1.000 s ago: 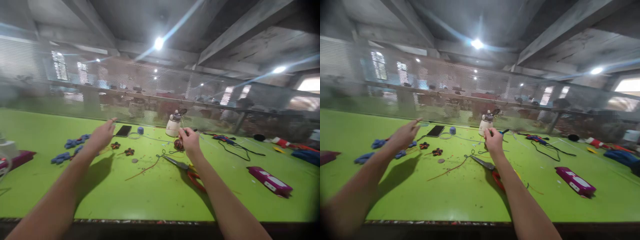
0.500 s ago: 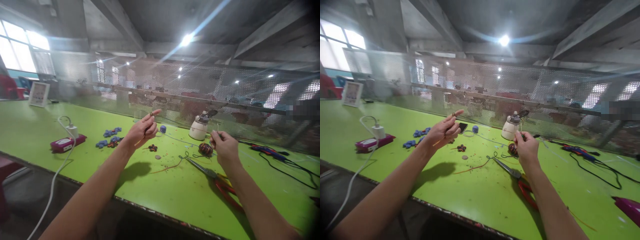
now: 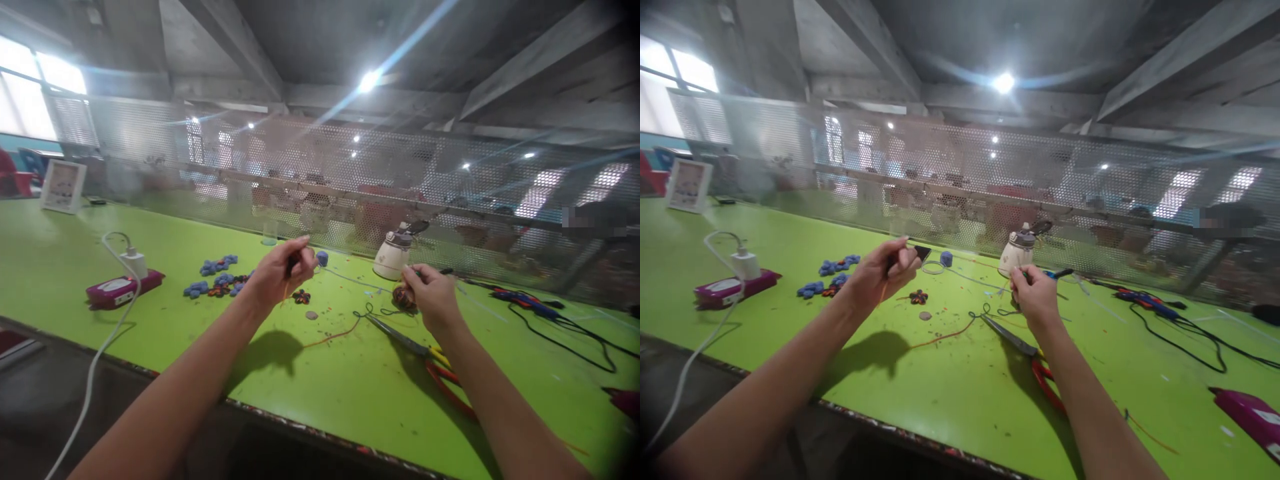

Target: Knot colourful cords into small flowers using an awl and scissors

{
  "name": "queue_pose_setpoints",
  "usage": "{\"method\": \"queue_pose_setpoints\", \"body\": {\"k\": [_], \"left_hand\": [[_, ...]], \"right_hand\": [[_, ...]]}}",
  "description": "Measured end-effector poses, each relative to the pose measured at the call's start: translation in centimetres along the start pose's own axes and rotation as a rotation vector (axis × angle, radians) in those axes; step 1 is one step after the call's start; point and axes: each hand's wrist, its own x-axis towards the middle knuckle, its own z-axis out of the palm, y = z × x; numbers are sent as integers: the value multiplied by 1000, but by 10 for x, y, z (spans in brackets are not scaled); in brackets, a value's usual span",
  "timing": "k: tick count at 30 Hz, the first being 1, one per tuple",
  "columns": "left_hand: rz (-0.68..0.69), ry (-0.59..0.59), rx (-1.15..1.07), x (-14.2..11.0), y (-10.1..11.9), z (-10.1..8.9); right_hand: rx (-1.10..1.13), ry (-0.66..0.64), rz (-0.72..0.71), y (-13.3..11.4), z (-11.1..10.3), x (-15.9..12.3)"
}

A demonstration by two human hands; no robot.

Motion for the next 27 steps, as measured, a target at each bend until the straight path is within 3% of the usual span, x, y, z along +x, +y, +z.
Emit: {"method": "queue_pose_setpoints", "body": {"k": [3,6,9,13,19,21,24,26,27], "left_hand": [[46,5,-195,1,1,-4],[-59,149,144,7,-12,-14],[-101,196,236,12,-23,-20],[-136,72,141,7,-17,-8],[-34,-76,-134,-2,-1,9],[-76,-54,108,2,-9,4],[-50,137,609,9,-24,-5],[-173,64,625,10,-27,-6],[-208,22,487,8,-26,-4]], "right_hand": [[-83,-175,-11,0,4,-6],[-35,-232,13,-4,8,-12],[77,-167,41,-8,10,-13],[129,-115,84,-8,11,-12],[21,-306,113,-12,18,-23],[57,-348,116,-16,21,-26],[152,-330,113,-20,23,-27],[189,-303,117,-18,23,-26],[192,-297,119,-16,24,-25]]}}
